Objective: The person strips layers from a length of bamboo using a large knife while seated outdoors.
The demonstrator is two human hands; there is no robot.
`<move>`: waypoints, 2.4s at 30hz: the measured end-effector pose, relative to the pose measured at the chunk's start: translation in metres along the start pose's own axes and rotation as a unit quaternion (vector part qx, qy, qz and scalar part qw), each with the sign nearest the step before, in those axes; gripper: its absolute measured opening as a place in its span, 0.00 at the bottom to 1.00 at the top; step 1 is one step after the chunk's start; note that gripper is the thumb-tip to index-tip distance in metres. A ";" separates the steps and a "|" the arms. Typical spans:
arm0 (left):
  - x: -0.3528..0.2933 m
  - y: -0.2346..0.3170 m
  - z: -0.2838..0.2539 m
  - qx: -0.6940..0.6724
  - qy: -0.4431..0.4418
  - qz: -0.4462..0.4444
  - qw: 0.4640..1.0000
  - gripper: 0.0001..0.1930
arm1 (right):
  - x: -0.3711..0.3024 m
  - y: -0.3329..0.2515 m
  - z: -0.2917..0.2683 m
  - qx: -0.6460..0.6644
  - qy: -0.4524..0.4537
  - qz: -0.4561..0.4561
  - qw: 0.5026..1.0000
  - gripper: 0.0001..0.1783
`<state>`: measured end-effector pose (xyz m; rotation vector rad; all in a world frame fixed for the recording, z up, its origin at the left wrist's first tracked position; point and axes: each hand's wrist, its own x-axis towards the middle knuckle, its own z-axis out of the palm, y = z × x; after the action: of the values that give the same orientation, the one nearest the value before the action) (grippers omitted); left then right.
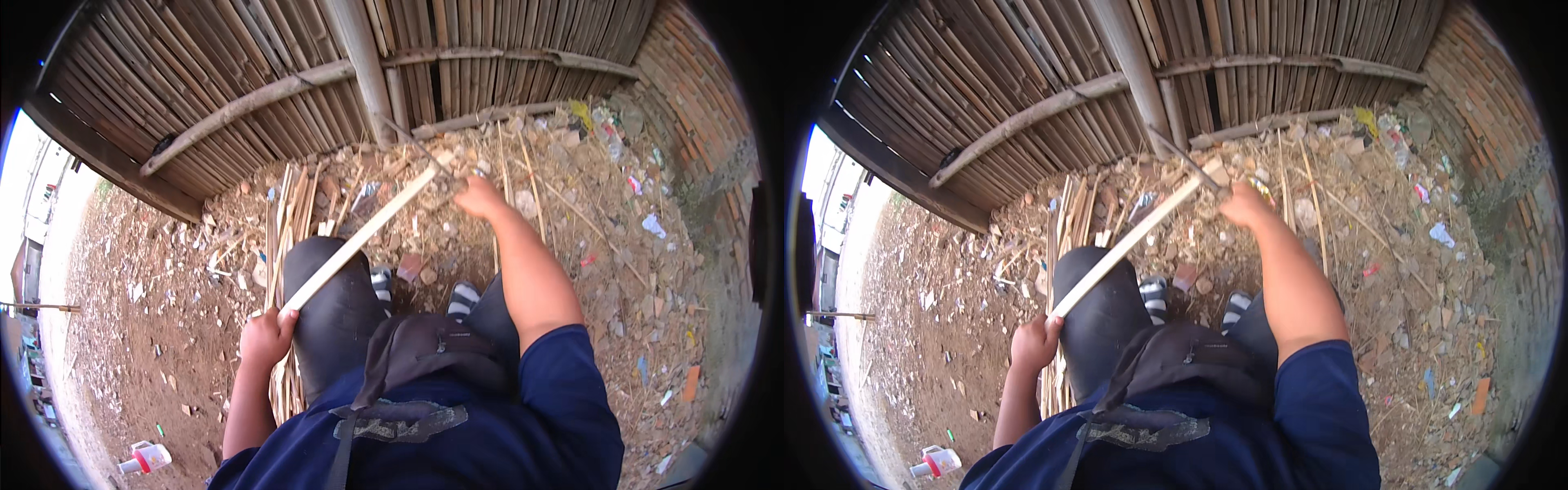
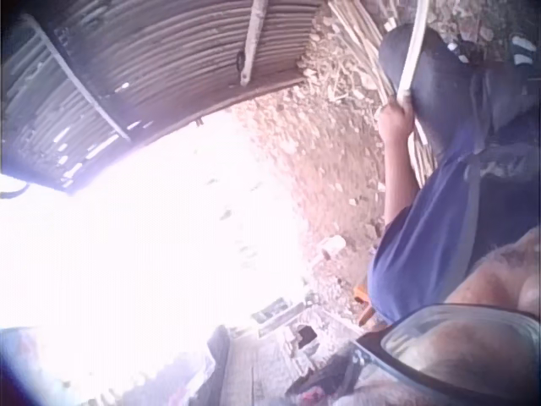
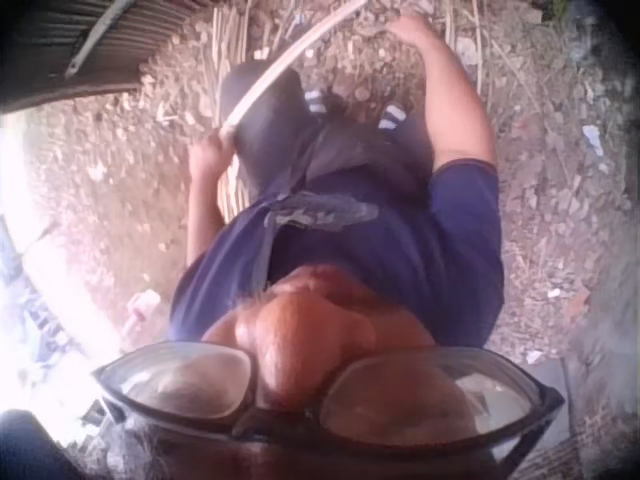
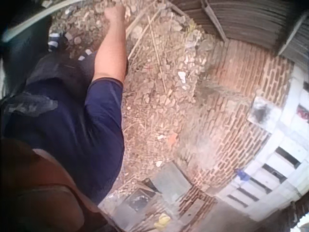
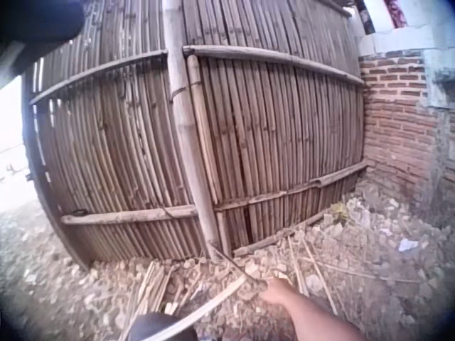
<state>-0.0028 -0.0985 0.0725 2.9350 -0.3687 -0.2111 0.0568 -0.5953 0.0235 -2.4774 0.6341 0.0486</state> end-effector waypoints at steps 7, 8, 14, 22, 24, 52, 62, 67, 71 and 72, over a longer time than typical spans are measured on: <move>-0.004 -0.002 -0.011 0.000 -0.028 -0.016 0.999 0.30 | -0.067 -0.085 -0.025 -0.111 -0.167 -0.150 0.968 0.14; -0.004 -0.007 -0.007 -0.012 -0.020 -0.007 1.000 0.30 | -0.063 -0.085 -0.024 -0.095 -0.184 -0.138 0.968 0.14; 0.004 -0.007 -0.003 0.008 -0.025 0.003 1.000 0.29 | 0.004 0.014 -0.005 -0.014 -0.038 0.011 0.999 0.16; -0.009 -0.013 -0.007 -0.056 -0.056 0.000 0.997 0.33 | -0.061 -0.053 -0.041 -0.022 -0.081 -0.088 0.993 0.14; -0.014 -0.010 -0.009 -0.095 -0.077 0.005 0.993 0.34 | -0.071 -0.061 -0.049 -0.090 -0.107 -0.159 0.977 0.13; -0.013 -0.011 0.017 -0.128 -0.060 0.025 0.990 0.29 | -0.035 -0.025 -0.008 0.101 -0.211 -0.151 0.961 0.16; -0.018 -0.009 0.014 -0.114 -0.039 0.019 0.993 0.29 | -0.053 -0.060 -0.016 0.042 -0.150 -0.167 0.974 0.16; -0.012 -0.005 0.018 -0.128 -0.036 0.015 0.991 0.30 | -0.018 -0.014 -0.001 0.058 -0.195 -0.093 0.975 0.17; -0.014 -0.003 0.006 -0.085 -0.061 -0.001 0.995 0.31 | -0.011 -0.010 -0.020 0.109 -0.104 -0.063 0.987 0.25; -0.014 -0.003 0.007 -0.080 -0.055 -0.008 0.995 0.31 | -0.012 -0.011 -0.019 0.128 -0.102 -0.055 0.985 0.25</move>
<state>-0.0169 -0.0934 0.0669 2.7772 -0.3286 -0.3874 0.0495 -0.5927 0.0472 -2.2180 0.3901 0.1660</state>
